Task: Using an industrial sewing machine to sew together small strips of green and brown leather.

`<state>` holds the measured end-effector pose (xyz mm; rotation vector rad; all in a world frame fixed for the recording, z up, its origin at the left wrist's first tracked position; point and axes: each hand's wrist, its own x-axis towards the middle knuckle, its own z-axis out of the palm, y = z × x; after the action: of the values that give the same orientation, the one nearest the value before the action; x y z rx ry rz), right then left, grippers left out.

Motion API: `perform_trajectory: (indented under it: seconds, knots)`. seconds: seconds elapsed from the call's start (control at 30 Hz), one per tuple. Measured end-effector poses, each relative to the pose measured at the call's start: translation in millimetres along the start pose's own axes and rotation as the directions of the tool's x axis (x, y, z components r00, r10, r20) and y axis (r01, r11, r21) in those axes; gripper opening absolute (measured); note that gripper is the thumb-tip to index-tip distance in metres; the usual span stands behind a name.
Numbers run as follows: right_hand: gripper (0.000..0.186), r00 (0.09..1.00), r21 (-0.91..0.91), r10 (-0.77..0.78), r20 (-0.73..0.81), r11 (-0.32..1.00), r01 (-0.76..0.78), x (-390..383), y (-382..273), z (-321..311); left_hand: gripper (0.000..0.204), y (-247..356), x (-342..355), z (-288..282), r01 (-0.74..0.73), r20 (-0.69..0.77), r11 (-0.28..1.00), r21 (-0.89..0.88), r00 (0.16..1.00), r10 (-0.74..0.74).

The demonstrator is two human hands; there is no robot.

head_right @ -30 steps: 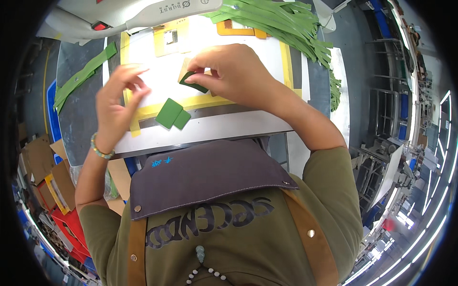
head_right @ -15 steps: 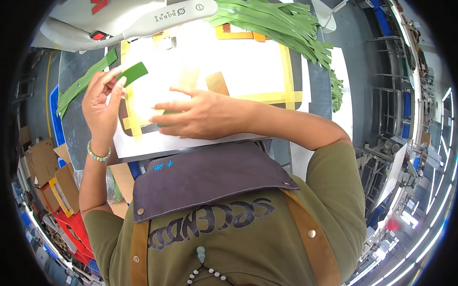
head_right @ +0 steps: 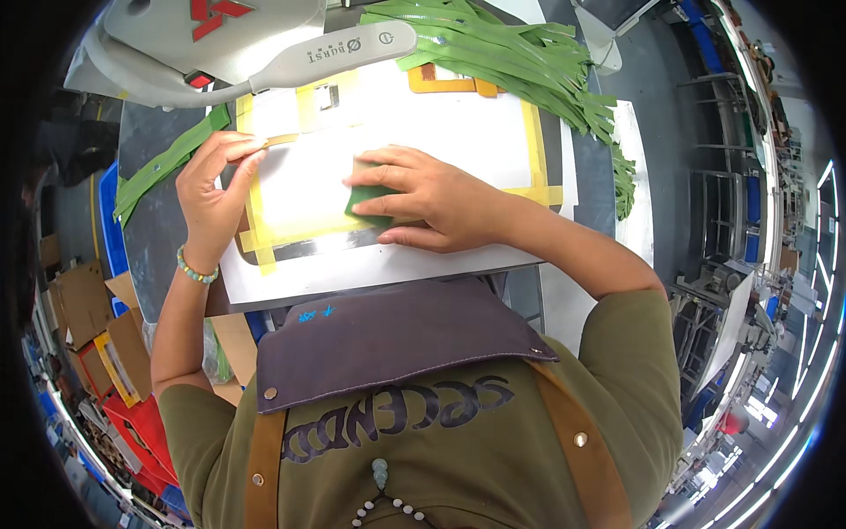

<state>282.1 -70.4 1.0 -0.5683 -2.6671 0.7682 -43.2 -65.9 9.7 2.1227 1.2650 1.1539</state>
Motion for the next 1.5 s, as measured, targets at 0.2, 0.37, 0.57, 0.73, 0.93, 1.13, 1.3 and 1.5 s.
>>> perform_trajectory:
  seconds: [0.2, 0.37, 0.57, 0.73, 0.93, 1.13, 1.3, 1.5]
  knots:
    - [0.029, 0.966, -0.339, 0.053, -0.254, 0.930, -0.141, 33, 10, -21, 0.026, -5, 4, 5, -0.330, 0.063, 0.918, 0.221, 0.944, 0.324]
    - [0.024, 0.961, -0.514, 0.003, -0.277, 0.844, -0.151, 56, 45, -25, 0.031, -15, 12, 10, -0.531, 0.168, 0.784, 0.322, 0.847, 0.505]
    - [0.025, 0.882, -0.141, 0.042, -0.469, 0.983, -0.121, 58, 54, -34, 0.033, -20, 16, 11, -0.576, 0.221, 0.740, 0.347, 0.817, 0.532]
    - [0.035, 0.941, -0.137, 0.078, -0.331, 0.982, -0.129, 54, 66, -19, 0.029, -28, 37, 20, -0.659, 0.237, 0.639, 0.397, 0.746, 0.622]
    - [0.032, 0.963, -0.238, 0.078, -0.258, 0.961, -0.141, 56, 66, -15, 0.028, -37, 43, 27, -0.587, 0.277, 0.685, 0.433, 0.809, 0.518]
    - [0.023, 0.934, -0.211, 0.043, -0.354, 0.969, -0.125, 55, 66, -18, 0.024, -35, 50, 31, -0.630, 0.335, 0.638, 0.444, 0.777, 0.533]
    - [0.017, 0.892, -0.113, 0.050, -0.449, 0.987, -0.112, 52, 69, -19, 0.024, -42, 52, 33, -0.662, 0.383, 0.602, 0.447, 0.750, 0.540]
    - [0.013, 0.888, -0.184, -0.025, -0.459, 0.981, -0.068, 54, 68, -18, 0.020, -39, 61, 32, -0.771, 0.471, 0.428, 0.472, 0.631, 0.617]
